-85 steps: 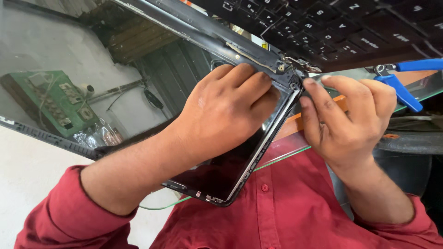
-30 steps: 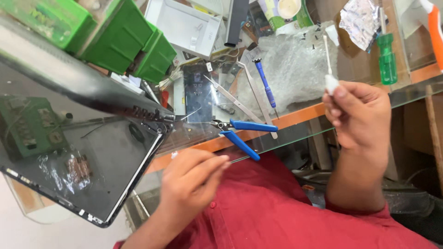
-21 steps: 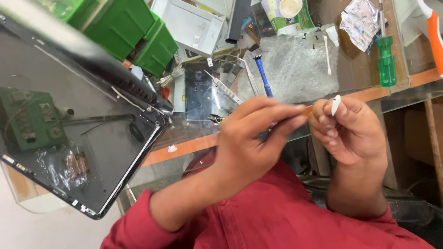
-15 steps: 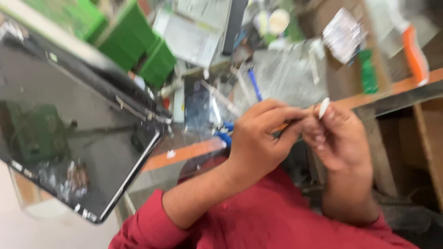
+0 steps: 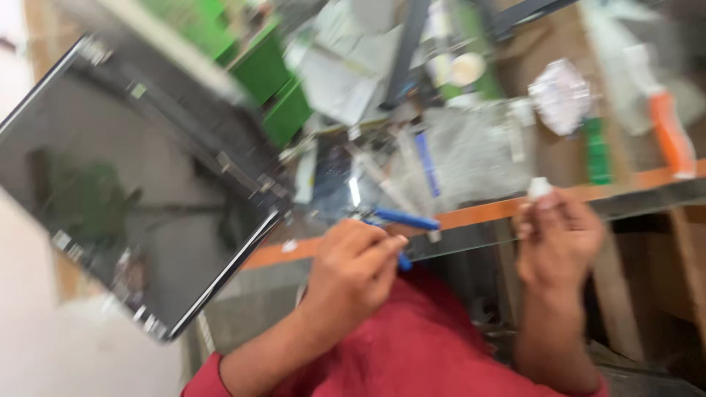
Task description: The person uses a metal spudger and wire cutters to remove small components and wires from the hinge area of a disassembled laptop. They then apply a white paste to the hinge area and continue to manipulate the internal components with the spudger.
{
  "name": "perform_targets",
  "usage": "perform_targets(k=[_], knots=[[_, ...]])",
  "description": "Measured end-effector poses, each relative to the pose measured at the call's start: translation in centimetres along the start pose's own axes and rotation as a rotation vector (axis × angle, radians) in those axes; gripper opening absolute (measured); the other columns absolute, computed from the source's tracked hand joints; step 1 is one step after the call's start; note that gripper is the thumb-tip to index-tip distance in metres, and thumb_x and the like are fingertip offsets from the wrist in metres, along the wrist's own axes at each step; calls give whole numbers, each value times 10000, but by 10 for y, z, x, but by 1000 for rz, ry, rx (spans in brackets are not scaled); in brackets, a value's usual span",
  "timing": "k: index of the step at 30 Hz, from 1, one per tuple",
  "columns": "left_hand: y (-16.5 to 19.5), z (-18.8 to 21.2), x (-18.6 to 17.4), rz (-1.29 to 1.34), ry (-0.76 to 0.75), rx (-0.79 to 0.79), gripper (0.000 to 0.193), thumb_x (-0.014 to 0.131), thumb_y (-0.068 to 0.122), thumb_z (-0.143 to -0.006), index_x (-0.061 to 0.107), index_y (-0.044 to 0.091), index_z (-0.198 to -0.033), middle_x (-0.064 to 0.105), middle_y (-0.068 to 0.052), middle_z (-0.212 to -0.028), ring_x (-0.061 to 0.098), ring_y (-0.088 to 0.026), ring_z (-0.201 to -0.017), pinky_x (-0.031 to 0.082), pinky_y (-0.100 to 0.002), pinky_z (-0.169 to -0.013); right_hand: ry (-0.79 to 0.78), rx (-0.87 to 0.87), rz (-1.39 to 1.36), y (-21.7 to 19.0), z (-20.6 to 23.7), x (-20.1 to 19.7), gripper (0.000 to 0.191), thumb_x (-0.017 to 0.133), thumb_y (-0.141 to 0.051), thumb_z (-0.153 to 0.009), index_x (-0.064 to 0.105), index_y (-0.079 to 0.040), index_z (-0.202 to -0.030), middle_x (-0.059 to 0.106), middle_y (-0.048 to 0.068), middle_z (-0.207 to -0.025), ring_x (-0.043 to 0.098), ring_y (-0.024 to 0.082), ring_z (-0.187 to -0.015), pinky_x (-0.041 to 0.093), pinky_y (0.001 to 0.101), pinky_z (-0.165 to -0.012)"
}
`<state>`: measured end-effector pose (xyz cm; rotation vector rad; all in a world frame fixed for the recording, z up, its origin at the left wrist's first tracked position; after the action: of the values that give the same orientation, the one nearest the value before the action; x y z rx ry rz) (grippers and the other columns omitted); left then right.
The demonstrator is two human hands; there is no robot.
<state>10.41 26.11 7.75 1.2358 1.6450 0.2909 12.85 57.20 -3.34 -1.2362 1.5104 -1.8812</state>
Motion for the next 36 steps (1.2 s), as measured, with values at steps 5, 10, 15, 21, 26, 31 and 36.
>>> perform_targets(k=[5,10,15,21,26,31,36], knots=[[-23,49,-54,-264,138,-212,192,785,15,-860,765,40,-1049,654,-61,-934,609,-266,-865,492,-394,-766,-153,-51,-47,8,7,-14,88,685,-56,-1198,655,19,-1163,671,104,-971,640,161,-778,473,254,-630],[-32,64,-64,-395,191,-225,211,828,78,-859,771,75,-1062,605,-48,-897,580,-245,-843,475,-387,-762,-192,-28,-16,10,27,16,106,685,-80,-1175,655,15,-1141,662,103,-915,610,132,-725,477,225,-636],[-40,59,-47,-366,164,-185,214,825,134,-883,762,111,-1086,603,0,-923,574,-227,-908,459,-386,-809,-398,-194,235,1,55,70,173,739,-93,-1127,666,64,-1119,672,130,-959,600,124,-704,469,205,-644],[-52,61,-47,-361,120,-211,235,825,183,-908,771,109,-1125,558,10,-907,538,-218,-890,439,-381,-808,-523,-257,378,-6,77,98,234,766,-127,-1092,686,83,-1029,684,117,-918,595,98,-695,438,172,-657],[-53,65,-71,-325,161,-243,97,760,132,-936,719,107,-1020,589,-22,-979,552,-251,-914,436,-406,-819,-485,-202,409,-3,86,111,224,766,-132,-1068,682,71,-1022,675,116,-906,583,90,-662,430,178,-625],[-57,65,-102,-320,142,-225,60,679,70,-978,630,68,-1012,588,-93,-1030,556,-306,-948,437,-443,-851,-546,-244,539,-7,103,133,217,755,-139,-1057,696,66,-1017,691,111,-890,601,93,-647,427,178,-601],[-56,67,-135,-97,-14,-200,95,700,84,-929,653,76,-1011,640,-84,-993,633,-310,-941,511,-429,-842,-575,-231,669,-3,129,166,154,733,-91,-989,691,58,-993,698,120,-903,616,86,-635,437,171,-546]])
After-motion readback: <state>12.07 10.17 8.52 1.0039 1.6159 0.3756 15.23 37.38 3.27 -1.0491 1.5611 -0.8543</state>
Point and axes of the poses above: each hand's wrist, its own z-axis away from the middle knuckle, its own x-axis out of the palm, y = z × x, the point moved 2 cm from there along -z, towards the middle knuckle
